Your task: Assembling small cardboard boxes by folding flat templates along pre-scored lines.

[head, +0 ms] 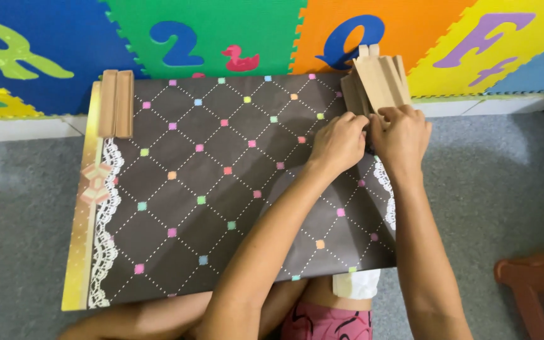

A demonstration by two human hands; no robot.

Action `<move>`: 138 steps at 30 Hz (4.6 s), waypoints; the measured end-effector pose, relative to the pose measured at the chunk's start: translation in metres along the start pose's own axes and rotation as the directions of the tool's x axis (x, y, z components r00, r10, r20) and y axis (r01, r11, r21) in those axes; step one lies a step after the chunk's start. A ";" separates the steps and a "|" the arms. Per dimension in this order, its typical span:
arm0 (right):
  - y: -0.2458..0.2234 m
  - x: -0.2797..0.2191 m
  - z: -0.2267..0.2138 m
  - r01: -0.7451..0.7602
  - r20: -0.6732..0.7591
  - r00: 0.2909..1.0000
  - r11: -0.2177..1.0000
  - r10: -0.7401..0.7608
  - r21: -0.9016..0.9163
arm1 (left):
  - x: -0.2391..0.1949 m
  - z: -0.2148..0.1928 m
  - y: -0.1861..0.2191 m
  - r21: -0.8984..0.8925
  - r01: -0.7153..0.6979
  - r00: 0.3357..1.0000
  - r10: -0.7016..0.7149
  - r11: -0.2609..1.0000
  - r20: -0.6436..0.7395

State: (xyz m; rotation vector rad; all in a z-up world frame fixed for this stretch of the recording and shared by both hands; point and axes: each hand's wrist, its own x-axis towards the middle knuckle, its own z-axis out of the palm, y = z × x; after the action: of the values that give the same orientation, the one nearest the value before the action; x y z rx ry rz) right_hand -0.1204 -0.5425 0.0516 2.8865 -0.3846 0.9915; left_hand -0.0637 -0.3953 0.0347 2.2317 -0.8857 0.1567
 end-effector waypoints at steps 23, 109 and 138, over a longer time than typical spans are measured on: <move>-0.096 -0.088 -0.097 0.462 -0.172 0.883 0.741 -0.438 0.486 | -0.190 -0.158 -0.014 0.351 0.047 0.893 0.118 0.935 -0.435; -0.165 -0.190 -0.111 0.320 0.246 0.891 0.913 -0.381 0.254 | -0.285 -0.134 0.004 0.419 0.257 0.932 -0.108 0.871 -0.347; -0.182 -0.123 -0.125 0.103 0.456 0.839 0.909 -0.297 0.404 | -0.243 -0.163 -0.011 0.236 0.349 0.934 -0.315 0.907 -0.170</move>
State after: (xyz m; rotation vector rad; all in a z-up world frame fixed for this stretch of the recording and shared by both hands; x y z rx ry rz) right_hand -0.2419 -0.3223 0.0787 3.4131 0.1142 0.2630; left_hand -0.2177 -0.1476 0.0620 2.5509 -0.4210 0.2665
